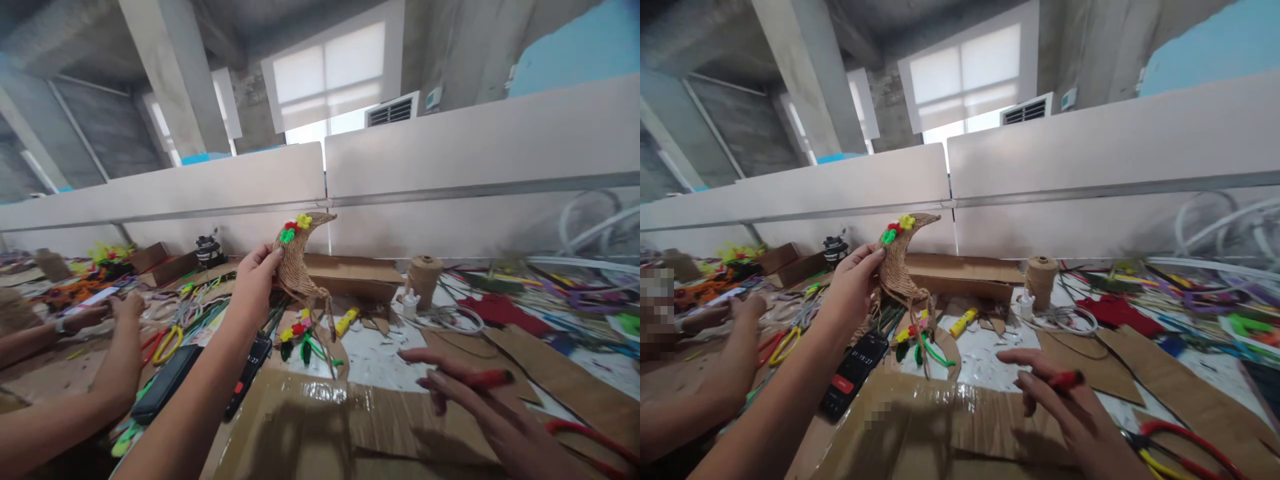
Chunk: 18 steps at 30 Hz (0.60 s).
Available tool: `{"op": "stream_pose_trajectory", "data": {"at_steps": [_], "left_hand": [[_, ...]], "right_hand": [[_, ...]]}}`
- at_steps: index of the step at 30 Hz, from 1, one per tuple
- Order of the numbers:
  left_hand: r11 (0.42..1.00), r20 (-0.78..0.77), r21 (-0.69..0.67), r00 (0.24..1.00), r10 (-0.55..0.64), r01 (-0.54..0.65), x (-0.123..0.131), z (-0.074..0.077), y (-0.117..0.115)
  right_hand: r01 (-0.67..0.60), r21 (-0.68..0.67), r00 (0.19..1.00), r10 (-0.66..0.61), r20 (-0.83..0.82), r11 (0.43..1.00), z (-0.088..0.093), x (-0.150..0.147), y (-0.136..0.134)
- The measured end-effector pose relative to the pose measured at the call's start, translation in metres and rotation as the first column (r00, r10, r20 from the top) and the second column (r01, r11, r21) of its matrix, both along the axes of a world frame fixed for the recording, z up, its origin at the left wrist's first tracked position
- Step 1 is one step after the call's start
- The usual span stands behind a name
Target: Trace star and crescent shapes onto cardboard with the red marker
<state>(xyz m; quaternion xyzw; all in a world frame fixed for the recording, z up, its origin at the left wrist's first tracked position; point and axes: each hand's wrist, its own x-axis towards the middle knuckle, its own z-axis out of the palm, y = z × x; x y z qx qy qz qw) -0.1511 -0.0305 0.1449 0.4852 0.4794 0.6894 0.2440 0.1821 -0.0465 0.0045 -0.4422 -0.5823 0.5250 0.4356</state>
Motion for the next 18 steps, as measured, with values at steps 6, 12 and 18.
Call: {"op": "stream_pose_trajectory", "data": {"at_steps": [6, 12, 18], "left_hand": [[0.989, 0.163, -0.107, 0.983, -0.081, 0.099, 0.026, -0.024, 0.001], [0.979, 0.203, -0.150, 0.974, -0.103, 0.135, 0.035, -0.038, -0.005], [0.967, 0.117, -0.206, 0.985, -0.127, 0.150, 0.025, -0.051, -0.007]], "right_hand": [[-0.011, 0.267, 0.991, -0.024, 0.129, 0.964, 0.027, -0.050, 0.005], [0.016, 0.313, 0.996, -0.043, 0.078, 0.950, 0.024, -0.075, 0.013], [-0.123, 0.172, 0.988, 0.105, 0.114, 0.977, 0.023, -0.069, 0.016]]}}
